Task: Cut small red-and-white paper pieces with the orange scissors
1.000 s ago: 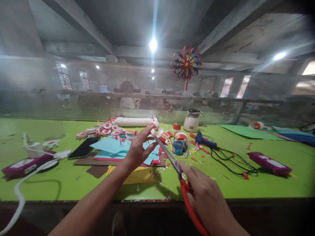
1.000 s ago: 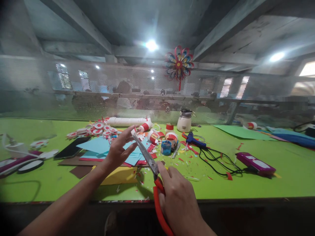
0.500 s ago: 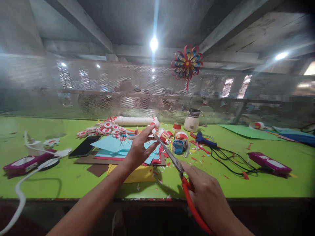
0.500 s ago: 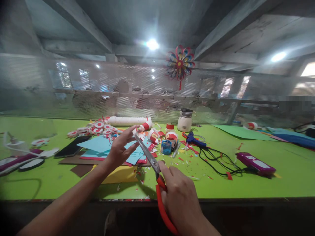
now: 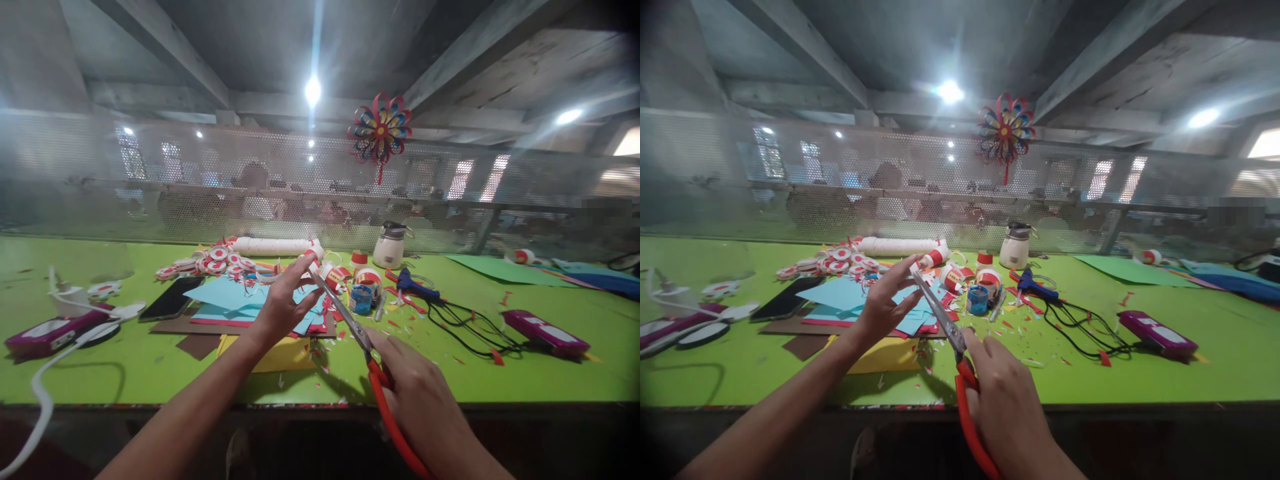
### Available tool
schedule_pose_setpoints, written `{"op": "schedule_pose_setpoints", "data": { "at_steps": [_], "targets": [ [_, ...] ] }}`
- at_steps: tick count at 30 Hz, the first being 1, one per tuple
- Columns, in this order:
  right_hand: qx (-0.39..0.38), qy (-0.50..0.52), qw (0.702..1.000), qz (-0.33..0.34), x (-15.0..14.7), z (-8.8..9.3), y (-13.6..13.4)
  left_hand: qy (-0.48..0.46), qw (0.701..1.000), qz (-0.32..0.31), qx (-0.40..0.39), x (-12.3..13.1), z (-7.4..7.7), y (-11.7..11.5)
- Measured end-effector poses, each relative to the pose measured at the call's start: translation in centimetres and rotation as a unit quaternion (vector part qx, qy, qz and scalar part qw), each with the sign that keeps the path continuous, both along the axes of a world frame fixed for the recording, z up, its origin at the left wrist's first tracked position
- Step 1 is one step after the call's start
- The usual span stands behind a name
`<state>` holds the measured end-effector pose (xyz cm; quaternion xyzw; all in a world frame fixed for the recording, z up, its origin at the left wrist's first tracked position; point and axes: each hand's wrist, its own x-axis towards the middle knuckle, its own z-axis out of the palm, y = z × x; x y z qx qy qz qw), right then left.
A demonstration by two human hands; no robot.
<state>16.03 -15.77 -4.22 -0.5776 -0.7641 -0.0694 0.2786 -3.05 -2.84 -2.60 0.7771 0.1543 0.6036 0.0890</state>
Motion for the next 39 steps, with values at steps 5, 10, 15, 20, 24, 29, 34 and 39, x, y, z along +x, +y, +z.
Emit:
{"op": "schedule_pose_setpoints", "data": {
  "at_steps": [5,10,15,20,24,29,34,39],
  "targets": [
    [0.000,0.000,1.000,0.004,0.0,0.0,-0.2,-0.004,1.000,-0.003,-0.010,0.0,0.0,-0.1],
    [0.008,-0.005,1.000,0.003,0.0,0.1,0.0,0.001,1.000,-0.004,-0.019,0.0,-0.3,0.2],
    [0.009,-0.005,1.000,0.009,0.1,0.2,-0.1,0.002,1.000,0.000,-0.017,0.0,-0.3,0.2],
    [0.008,0.030,0.999,0.031,0.2,0.2,0.0,-0.003,0.999,-0.016,-0.033,0.1,-0.3,0.2],
    [-0.033,0.103,0.992,0.072,0.1,0.7,0.3,-0.006,0.999,-0.008,-0.030,0.1,-0.3,0.4],
    [-0.133,0.209,0.963,0.109,0.3,1.9,-0.4,0.001,1.000,0.004,-0.021,0.1,-0.2,0.3],
    [-0.274,0.386,0.872,0.127,0.6,2.3,-1.6,-0.003,1.000,0.024,-0.003,-0.1,-0.2,0.5],
    [-0.256,0.373,0.887,0.096,0.8,2.1,-1.3,-0.013,0.999,-0.016,-0.043,0.0,-0.2,0.6]
  ]
}}
